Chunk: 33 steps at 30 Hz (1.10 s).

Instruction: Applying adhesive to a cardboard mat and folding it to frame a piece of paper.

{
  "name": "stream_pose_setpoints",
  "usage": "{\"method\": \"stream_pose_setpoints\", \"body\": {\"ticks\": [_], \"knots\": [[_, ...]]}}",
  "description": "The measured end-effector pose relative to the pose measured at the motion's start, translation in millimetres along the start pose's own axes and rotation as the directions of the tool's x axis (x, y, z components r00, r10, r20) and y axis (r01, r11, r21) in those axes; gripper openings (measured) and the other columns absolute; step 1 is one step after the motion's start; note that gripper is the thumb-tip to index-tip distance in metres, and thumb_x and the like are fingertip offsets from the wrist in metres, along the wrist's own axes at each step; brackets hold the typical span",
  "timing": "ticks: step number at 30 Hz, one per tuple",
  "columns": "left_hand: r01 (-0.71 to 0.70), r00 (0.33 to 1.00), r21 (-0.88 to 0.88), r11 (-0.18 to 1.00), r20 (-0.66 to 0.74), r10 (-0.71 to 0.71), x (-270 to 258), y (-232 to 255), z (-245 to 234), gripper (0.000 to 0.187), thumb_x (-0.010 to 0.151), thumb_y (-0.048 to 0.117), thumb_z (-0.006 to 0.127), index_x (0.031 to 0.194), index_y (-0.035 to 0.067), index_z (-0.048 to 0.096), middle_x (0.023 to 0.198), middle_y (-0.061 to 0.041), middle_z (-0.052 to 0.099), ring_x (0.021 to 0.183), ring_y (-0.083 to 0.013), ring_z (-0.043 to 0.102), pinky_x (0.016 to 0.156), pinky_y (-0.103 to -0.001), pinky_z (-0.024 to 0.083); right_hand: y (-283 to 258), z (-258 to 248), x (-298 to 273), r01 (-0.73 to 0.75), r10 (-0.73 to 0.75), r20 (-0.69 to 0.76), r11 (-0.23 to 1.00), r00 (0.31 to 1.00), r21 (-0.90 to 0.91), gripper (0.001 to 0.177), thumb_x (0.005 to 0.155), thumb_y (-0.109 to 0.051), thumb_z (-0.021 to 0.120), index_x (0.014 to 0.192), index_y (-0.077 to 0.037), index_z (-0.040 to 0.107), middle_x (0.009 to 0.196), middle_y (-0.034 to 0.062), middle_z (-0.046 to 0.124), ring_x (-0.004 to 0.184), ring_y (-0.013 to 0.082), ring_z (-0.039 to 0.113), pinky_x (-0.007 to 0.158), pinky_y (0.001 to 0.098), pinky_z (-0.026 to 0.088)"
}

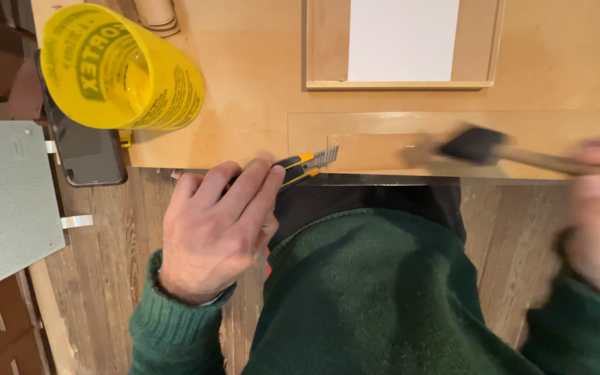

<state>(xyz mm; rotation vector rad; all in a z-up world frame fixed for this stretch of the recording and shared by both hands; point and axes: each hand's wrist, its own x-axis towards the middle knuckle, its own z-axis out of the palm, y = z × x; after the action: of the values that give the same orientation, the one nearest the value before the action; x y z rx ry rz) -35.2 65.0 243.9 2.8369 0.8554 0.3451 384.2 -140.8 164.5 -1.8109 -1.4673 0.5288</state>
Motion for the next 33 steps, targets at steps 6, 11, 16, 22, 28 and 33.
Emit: {"method": "stream_pose_setpoints", "body": {"ticks": [6, 11, 16, 22, 28, 33], "knots": [[0.034, 0.999, 0.014, 0.999, 0.039, -0.034, 0.8, 0.7, 1.3, 0.051, 0.071, 0.013, 0.072, 0.121, 0.004, 0.073, 0.125, -0.004, 0.068, 0.102, -0.0222, 0.062, 0.077, -0.039, 0.045, -110.2, 66.6, 62.4, 0.041, -0.054, 0.094, 0.99, 0.994, 0.136, 0.01, 0.104, -0.012, 0.068, 0.111, -0.006, 0.069, 0.105, 0.0118, 0.07, 0.097, 0.0181, 0.07, 0.084, 0.0312, 0.058], [0.031, 0.998, 0.008, 0.999, 0.047, -0.031, 3.2, -1.6, -1.7, 0.048, 0.072, 0.013, 0.072, 0.119, 0.004, 0.074, 0.125, -0.003, 0.07, 0.102, -0.0213, 0.063, 0.078, -0.037, 0.045, -36.1, 12.5, 7.2, -0.178, 0.184, 0.116, 0.982, 0.976, -0.06, 0.012, 0.109, -0.007, 0.058, 0.119, -0.001, 0.059, 0.11, 0.0161, 0.066, 0.097, 0.0178, 0.067, 0.087, 0.031, 0.057], [0.03, 0.997, 0.019, 0.999, 0.066, -0.031, 5.1, -1.7, -3.4, 0.048, 0.073, 0.015, 0.072, 0.119, 0.003, 0.075, 0.126, -0.004, 0.07, 0.101, -0.0211, 0.063, 0.078, -0.036, 0.045, -54.5, 21.1, 13.5, -0.149, 0.145, 0.052, 0.985, 0.988, 0.088, 0.009, 0.11, -0.008, 0.063, 0.115, -0.002, 0.06, 0.106, 0.0128, 0.066, 0.089, 0.0158, 0.065, 0.08, 0.0269, 0.054], [0.046, 0.997, 0.02, 0.999, 0.057, -0.047, 6.1, 0.7, -4.6, 0.046, 0.073, 0.013, 0.072, 0.118, 0.003, 0.075, 0.124, -0.004, 0.071, 0.099, -0.0219, 0.063, 0.079, -0.037, 0.045, -108.1, 58.7, 55.8, -0.109, 0.112, 0.0, 0.962, 0.994, 0.249, 0.011, 0.1, -0.007, 0.073, 0.107, -0.002, 0.066, 0.096, 0.008, 0.069, 0.069, 0.011, 0.06, 0.06, 0.0214, 0.045], [0.062, 0.996, 0.01, 0.998, 0.067, -0.063, 8.0, -0.8, -2.7, 0.046, 0.073, 0.011, 0.073, 0.118, 0.004, 0.075, 0.123, -0.003, 0.071, 0.098, -0.0222, 0.063, 0.077, -0.037, 0.045, -67.1, 48.8, 37.1, -0.264, 0.272, -0.01, 0.941, 0.962, 0.21, 0.006, 0.101, -0.006, 0.07, 0.106, -0.003, 0.069, 0.09, 0.0055, 0.069, 0.067, 0.01, 0.055, 0.059, 0.023, 0.044], [0.055, 0.995, 0.011, 0.998, 0.079, -0.056, 6.5, -1.7, -4.5, 0.047, 0.072, 0.014, 0.073, 0.118, 0.003, 0.074, 0.124, -0.004, 0.071, 0.098, -0.0226, 0.063, 0.076, -0.038, 0.045, 54.6, -0.3, -58.9, -0.378, 0.374, -0.222, 0.925, 0.9, 0.028, 0.013, 0.123, -0.005, 0.046, 0.128, -0.001, 0.058, 0.117, 0.0067, 0.062, 0.106, 0.0118, 0.06, 0.098, 0.0234, 0.052]]}}
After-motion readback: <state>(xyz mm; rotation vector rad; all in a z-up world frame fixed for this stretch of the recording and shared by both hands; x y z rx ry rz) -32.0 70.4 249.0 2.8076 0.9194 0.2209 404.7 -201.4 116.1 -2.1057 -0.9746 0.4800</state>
